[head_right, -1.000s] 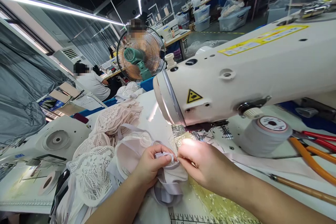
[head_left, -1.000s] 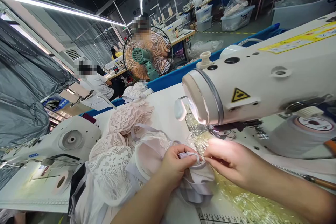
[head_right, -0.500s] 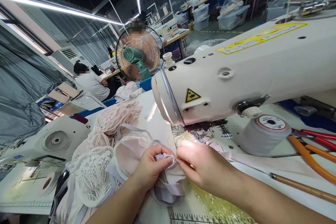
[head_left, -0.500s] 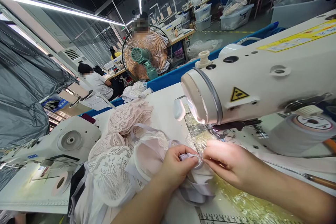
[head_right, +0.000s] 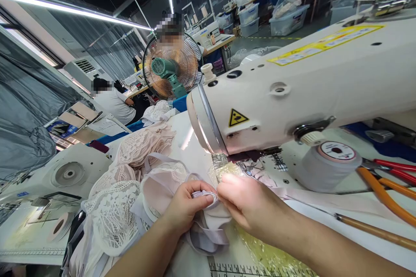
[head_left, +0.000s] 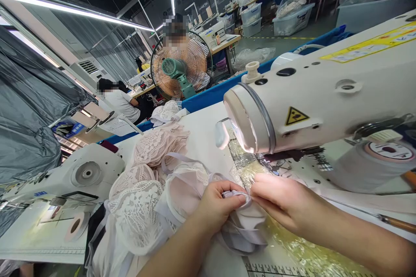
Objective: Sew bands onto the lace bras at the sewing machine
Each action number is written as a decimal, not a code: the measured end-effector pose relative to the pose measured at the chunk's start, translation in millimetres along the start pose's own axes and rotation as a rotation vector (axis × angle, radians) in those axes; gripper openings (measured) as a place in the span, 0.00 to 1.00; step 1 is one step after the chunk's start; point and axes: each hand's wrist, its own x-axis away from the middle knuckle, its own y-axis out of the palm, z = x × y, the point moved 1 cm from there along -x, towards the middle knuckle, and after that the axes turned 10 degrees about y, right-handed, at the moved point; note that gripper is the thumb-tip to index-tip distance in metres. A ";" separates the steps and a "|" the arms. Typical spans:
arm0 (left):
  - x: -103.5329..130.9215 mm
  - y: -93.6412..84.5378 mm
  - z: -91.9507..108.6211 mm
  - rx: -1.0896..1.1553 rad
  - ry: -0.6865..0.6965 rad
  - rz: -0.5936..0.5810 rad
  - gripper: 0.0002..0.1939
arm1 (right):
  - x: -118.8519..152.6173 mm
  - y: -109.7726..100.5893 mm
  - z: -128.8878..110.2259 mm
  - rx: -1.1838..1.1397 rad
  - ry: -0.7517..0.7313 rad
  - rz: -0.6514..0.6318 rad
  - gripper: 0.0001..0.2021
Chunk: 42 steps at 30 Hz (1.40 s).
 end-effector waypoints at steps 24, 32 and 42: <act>-1.5 -0.8 -6.2 0.067 0.010 -0.002 0.07 | -2.1 -2.4 1.1 -0.036 0.021 -0.021 0.13; -1.7 3.2 -0.7 -0.014 0.118 0.107 0.06 | -7.0 -16.4 -3.3 -0.172 0.208 -0.026 0.12; 2.2 4.9 7.4 -0.316 0.347 0.154 0.02 | -8.0 -0.8 -9.0 -0.487 0.320 -0.140 0.14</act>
